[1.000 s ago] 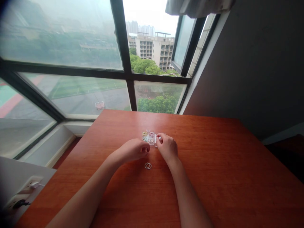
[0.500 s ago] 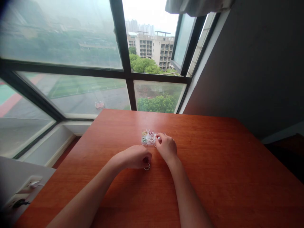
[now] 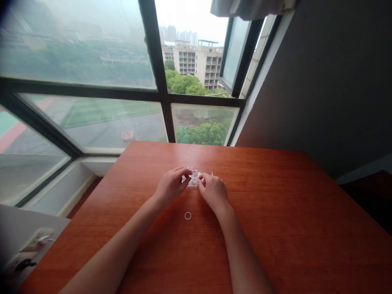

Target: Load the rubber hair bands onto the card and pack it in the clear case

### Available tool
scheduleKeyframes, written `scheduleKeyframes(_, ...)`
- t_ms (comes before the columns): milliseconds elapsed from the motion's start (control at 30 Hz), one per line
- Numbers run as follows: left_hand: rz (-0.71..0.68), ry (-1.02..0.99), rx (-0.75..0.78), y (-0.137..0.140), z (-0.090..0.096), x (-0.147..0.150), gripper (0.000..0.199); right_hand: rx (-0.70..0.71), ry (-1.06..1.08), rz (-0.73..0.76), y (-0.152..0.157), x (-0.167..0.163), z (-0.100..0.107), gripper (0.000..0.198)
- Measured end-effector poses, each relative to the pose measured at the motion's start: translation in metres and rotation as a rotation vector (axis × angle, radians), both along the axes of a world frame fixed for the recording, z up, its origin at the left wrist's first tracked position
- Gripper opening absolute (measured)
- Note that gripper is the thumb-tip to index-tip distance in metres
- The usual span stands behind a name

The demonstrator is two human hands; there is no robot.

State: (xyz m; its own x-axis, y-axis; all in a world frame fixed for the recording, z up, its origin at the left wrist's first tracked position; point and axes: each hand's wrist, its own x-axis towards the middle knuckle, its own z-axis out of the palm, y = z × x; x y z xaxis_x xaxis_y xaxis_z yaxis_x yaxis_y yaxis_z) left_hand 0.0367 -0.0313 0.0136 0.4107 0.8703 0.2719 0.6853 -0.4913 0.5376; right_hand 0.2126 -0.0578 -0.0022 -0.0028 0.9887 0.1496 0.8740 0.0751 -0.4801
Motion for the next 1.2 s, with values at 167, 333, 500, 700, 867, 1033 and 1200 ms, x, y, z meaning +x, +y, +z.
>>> scheduleKeyframes(167,0.033,0.061,-0.021,0.001,-0.007,-0.003,0.034,-0.055,0.016,0.101,-0.004,0.0,0.005,0.014)
scheduleKeyframes(333,0.053,0.059,-0.005,0.003,-0.004,-0.009,0.028,-0.25,0.196,0.414,-0.01,0.001,0.012,0.009)
scheduleKeyframes(500,0.088,0.027,0.033,0.004,-0.001,-0.01,0.026,-0.472,0.247,0.537,-0.016,-0.001,0.015,0.01)
scheduleKeyframes(700,0.143,0.044,0.028,0.003,-0.002,-0.01,0.027,-0.346,0.03,0.504,-0.023,-0.009,0.017,0.016)
scheduleKeyframes(867,0.165,0.05,0.022,0.004,-0.001,-0.01,0.026,-0.299,-0.05,0.483,-0.026,-0.011,0.018,0.018)
scheduleKeyframes(1033,0.159,0.074,0.014,0.004,-0.001,-0.01,0.023,-0.171,0.08,0.36,-0.016,-0.007,0.013,0.011)
scheduleKeyframes(1200,0.147,0.1,0.009,0.003,-0.002,-0.009,0.02,0.107,0.16,0.039,-0.002,-0.003,0.004,0.014)
